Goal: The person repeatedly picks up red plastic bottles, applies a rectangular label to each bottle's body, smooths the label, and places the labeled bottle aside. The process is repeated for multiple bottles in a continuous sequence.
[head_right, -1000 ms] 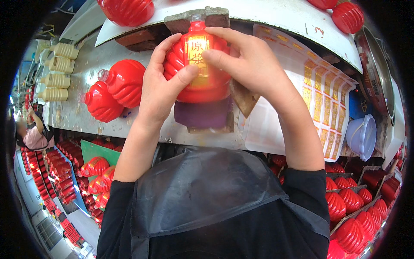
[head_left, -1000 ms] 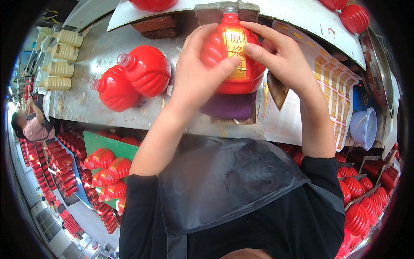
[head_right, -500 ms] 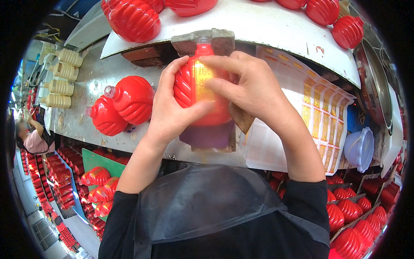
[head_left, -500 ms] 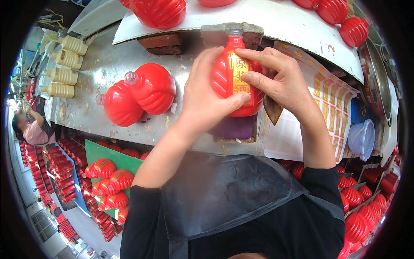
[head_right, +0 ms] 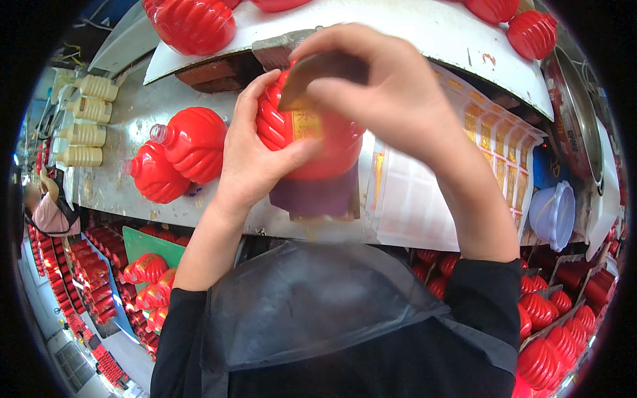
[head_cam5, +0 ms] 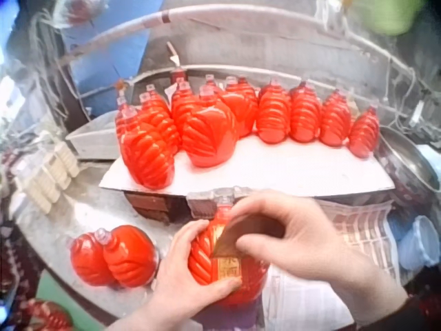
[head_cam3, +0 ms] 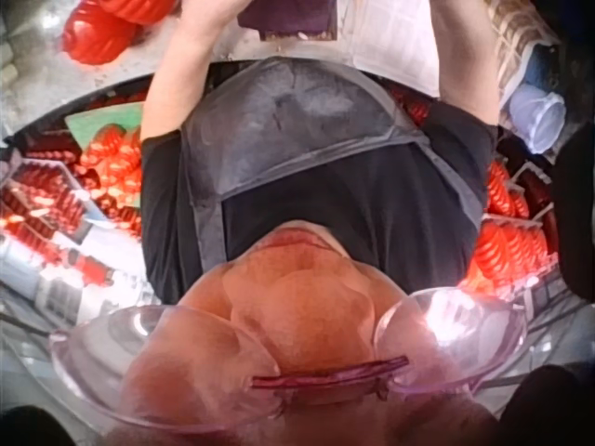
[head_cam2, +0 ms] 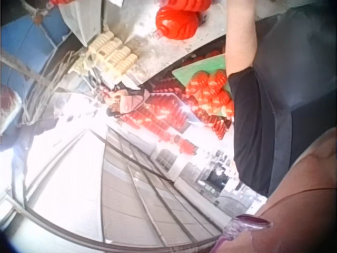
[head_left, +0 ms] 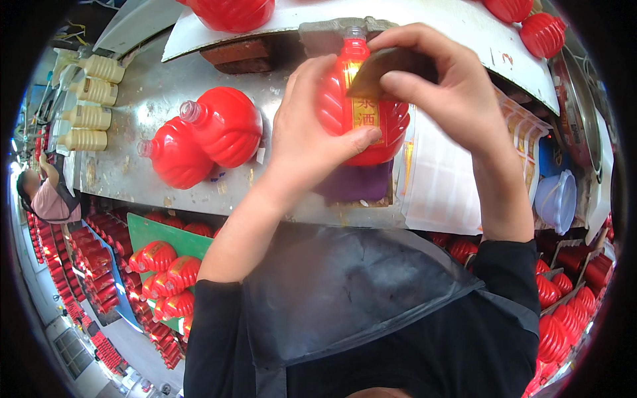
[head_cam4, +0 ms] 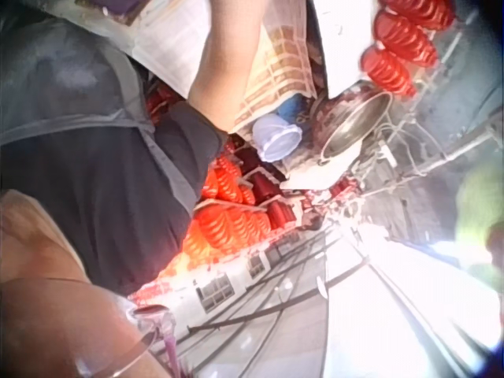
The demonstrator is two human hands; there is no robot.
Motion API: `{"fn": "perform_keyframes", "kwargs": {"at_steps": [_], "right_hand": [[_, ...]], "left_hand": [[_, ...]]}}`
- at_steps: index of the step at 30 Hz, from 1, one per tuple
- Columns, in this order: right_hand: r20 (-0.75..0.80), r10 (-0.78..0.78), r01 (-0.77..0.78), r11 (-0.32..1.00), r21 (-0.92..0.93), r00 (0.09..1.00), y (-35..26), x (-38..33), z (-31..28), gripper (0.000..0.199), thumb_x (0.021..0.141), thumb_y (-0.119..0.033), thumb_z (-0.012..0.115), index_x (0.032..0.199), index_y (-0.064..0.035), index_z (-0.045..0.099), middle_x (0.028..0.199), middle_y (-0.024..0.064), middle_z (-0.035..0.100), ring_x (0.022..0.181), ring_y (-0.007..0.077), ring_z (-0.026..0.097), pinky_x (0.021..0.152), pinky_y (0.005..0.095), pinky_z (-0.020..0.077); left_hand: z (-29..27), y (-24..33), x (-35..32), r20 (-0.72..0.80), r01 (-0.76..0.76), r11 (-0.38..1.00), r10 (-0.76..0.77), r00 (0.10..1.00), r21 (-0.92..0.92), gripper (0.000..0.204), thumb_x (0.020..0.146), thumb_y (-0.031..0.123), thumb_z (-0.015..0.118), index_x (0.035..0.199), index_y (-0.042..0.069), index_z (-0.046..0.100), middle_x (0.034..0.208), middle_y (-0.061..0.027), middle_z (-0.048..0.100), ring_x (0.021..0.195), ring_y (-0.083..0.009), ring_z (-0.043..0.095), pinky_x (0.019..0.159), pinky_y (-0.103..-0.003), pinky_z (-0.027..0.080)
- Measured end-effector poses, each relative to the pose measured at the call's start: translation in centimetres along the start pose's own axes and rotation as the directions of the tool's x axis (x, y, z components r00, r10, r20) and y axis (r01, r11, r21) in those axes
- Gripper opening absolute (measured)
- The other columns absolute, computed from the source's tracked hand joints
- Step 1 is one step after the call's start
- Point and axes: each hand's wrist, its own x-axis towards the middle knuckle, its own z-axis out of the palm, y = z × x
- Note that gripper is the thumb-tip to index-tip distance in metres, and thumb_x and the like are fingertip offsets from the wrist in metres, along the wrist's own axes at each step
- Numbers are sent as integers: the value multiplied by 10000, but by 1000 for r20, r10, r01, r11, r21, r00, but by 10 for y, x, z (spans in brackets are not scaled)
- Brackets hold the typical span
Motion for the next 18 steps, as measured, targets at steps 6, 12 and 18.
{"fn": "perform_keyframes", "kwargs": {"at_steps": [6,12,18], "right_hand": [[-63,-487,351,707,-614,871,1,-12,10,266,834,74,774,1081,-24,767,1008,107,779,903,254,759,808,341,616],[268,-618,638,513,-574,739,9,-85,28,195,794,-108,743,982,-64,777,1059,111,764,997,283,745,791,393,595],[-193,-193,148,963,-226,962,5,-98,33,133,956,-63,681,1064,-17,742,958,61,724,925,186,701,794,327,552]], "left_hand": [[1,-11,-3,-70,-69,997,71,995,23,827,818,368,849,1484,23,502,1467,-211,534,1373,-377,527,1160,-459,423],[2,-24,-10,-117,-126,980,109,987,-156,538,1083,367,513,1484,8,516,1478,-224,525,1363,-368,513,1150,-442,402],[15,-28,-20,-234,-303,940,334,913,157,627,1090,421,481,1485,-65,460,1485,-263,504,1375,-420,489,1178,-482,367]]}}
